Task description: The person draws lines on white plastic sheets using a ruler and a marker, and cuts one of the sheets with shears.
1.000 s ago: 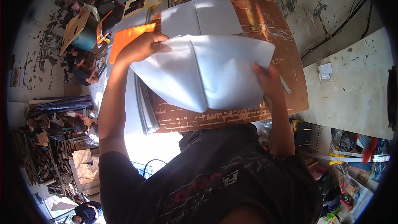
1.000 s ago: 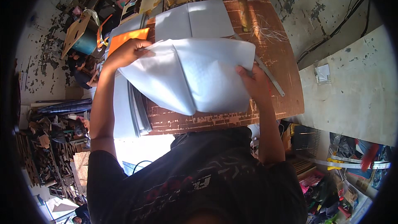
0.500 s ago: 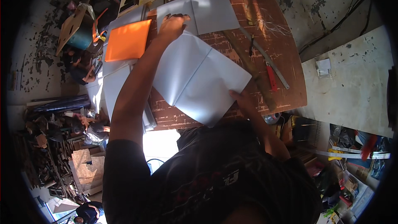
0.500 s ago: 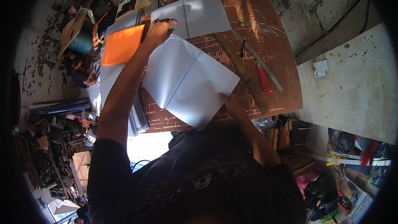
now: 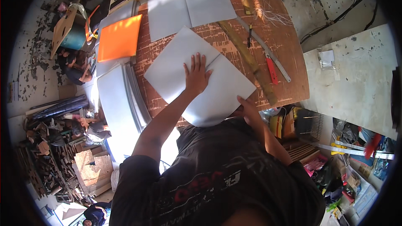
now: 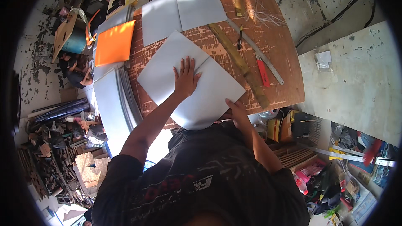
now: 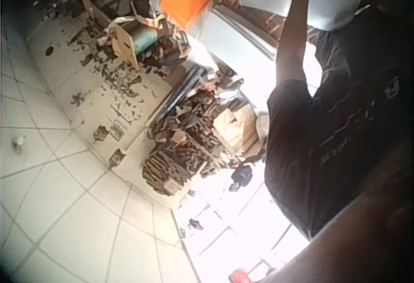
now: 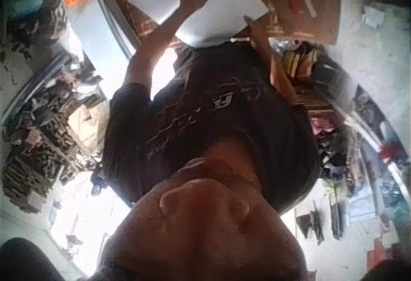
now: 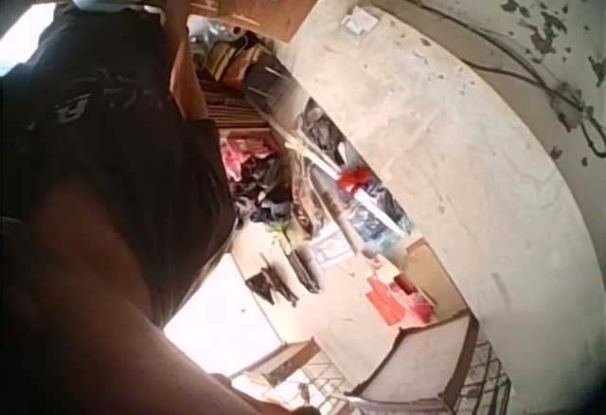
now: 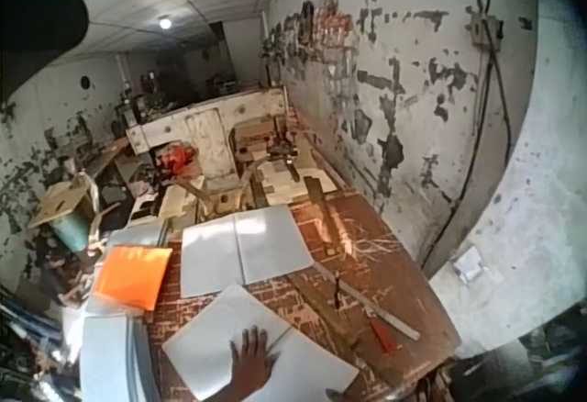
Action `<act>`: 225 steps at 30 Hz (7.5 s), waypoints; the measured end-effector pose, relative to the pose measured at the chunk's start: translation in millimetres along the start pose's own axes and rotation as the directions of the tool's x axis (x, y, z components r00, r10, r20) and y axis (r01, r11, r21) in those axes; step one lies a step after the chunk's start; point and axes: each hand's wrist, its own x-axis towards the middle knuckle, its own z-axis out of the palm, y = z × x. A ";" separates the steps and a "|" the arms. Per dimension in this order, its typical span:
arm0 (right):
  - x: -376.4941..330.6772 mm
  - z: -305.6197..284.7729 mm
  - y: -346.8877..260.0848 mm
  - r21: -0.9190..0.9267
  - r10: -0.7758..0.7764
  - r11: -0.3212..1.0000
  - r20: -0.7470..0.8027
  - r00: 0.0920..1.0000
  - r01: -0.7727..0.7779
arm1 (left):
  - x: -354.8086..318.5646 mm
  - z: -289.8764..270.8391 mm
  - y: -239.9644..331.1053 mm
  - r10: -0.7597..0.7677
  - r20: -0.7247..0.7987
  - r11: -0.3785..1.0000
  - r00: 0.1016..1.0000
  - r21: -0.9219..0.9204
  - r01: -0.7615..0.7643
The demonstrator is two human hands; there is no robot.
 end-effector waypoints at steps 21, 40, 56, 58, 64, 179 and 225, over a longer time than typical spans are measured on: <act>-19.3 -9.7 -18.2 -0.326 0.072 0.945 0.117 0.991 -0.031 | 35.5 -6.4 -31.2 0.364 0.044 0.930 0.930 0.027 -0.366; 25.7 -15.3 -72.2 -0.970 -0.501 0.111 0.134 0.855 0.217 | 65.1 -3.5 -27.1 0.256 0.020 0.960 0.966 0.109 -0.257; 193.8 54.7 -198.9 -0.978 -0.825 -0.150 0.203 0.528 0.141 | 55.7 -1.0 -22.9 0.236 -0.045 0.967 0.971 0.113 -0.230; 200.4 49.9 -209.4 -0.981 -0.765 0.014 0.114 0.634 0.194 | 56.7 -1.3 -26.3 0.237 -0.052 0.967 0.970 0.106 -0.230; 209.0 12.2 -239.8 -0.963 -0.775 -0.204 0.268 0.572 0.174 | 58.4 -4.2 -45.8 0.195 -0.211 0.934 0.958 -0.258 -0.248; 285.5 152.6 -216.4 -0.597 -0.538 0.174 0.609 0.583 0.783 | 44.8 7.0 -167.7 -0.910 -0.356 0.401 0.215 -0.620 0.675; 281.6 161.8 -227.3 -0.675 -0.404 0.103 0.643 0.651 0.730 | 44.8 8.7 -169.1 -0.893 -0.382 0.434 0.238 -0.591 0.680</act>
